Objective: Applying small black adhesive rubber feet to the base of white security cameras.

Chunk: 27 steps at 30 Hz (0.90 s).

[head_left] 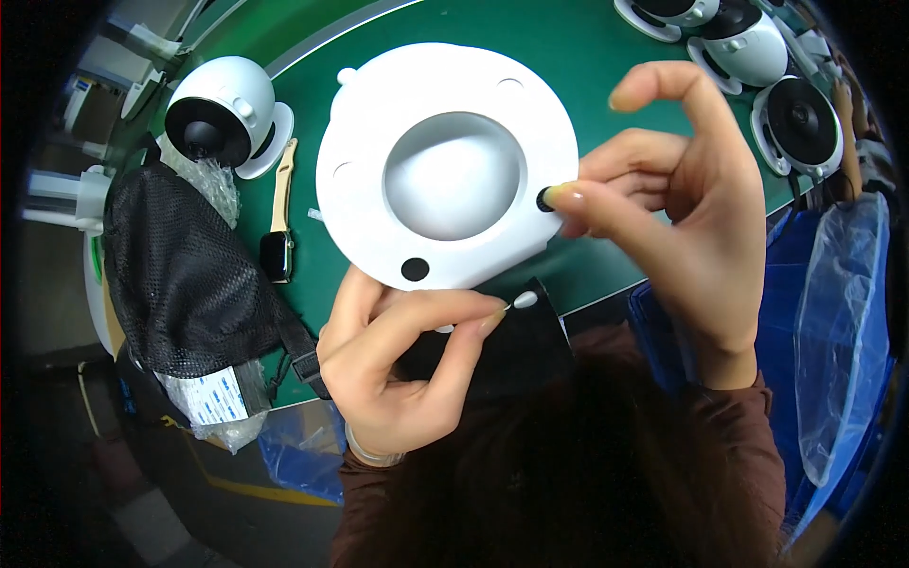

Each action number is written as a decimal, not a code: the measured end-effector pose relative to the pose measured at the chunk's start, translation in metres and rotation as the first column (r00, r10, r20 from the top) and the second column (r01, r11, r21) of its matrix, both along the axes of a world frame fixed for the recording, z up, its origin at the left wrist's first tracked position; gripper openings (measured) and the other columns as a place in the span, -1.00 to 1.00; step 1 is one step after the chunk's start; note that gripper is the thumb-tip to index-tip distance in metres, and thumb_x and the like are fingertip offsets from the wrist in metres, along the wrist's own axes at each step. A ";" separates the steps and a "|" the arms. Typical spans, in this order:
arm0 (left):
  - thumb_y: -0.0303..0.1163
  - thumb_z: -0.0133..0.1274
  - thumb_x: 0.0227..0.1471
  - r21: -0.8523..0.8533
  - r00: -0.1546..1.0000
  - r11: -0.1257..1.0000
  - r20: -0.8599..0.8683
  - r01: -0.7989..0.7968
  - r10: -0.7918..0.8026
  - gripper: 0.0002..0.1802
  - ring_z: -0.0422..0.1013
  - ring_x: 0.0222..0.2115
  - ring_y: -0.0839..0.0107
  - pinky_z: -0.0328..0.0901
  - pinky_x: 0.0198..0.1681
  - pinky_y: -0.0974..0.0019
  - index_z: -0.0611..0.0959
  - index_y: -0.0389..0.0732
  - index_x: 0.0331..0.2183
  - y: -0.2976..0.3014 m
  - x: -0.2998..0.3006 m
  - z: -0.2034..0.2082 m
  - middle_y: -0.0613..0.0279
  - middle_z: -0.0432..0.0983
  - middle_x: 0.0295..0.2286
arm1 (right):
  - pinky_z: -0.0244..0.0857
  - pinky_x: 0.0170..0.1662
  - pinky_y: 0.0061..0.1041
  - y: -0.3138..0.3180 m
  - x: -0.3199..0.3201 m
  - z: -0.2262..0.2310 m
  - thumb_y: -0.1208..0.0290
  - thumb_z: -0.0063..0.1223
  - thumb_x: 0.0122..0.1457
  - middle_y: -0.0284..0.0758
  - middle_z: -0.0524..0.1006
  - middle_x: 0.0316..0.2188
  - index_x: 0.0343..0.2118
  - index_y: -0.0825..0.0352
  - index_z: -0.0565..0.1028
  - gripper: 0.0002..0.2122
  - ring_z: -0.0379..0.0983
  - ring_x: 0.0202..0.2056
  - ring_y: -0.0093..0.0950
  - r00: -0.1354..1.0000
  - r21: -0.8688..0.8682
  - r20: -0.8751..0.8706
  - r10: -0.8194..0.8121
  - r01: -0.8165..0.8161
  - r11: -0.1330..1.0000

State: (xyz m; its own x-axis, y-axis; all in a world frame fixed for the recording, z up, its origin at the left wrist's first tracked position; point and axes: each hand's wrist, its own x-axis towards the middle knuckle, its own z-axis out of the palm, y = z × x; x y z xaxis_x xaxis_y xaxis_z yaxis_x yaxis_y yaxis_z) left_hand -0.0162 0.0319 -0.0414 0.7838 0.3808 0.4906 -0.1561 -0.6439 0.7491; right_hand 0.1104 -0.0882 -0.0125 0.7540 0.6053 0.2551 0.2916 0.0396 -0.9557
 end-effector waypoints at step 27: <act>-0.59 0.20 -0.46 0.004 0.990 0.993 -0.076 0.117 -0.116 -0.84 0.41 -0.68 0.40 0.24 -0.60 0.52 0.54 -0.34 -0.64 -0.003 -0.032 0.024 0.18 0.44 -0.71 | 0.24 -0.33 -0.59 -0.051 -0.009 0.000 0.57 0.13 -0.28 -0.24 0.46 -0.44 -0.46 0.37 0.48 -0.79 0.38 -0.39 -0.42 0.796 -0.097 0.598 0.096 -0.046 0.994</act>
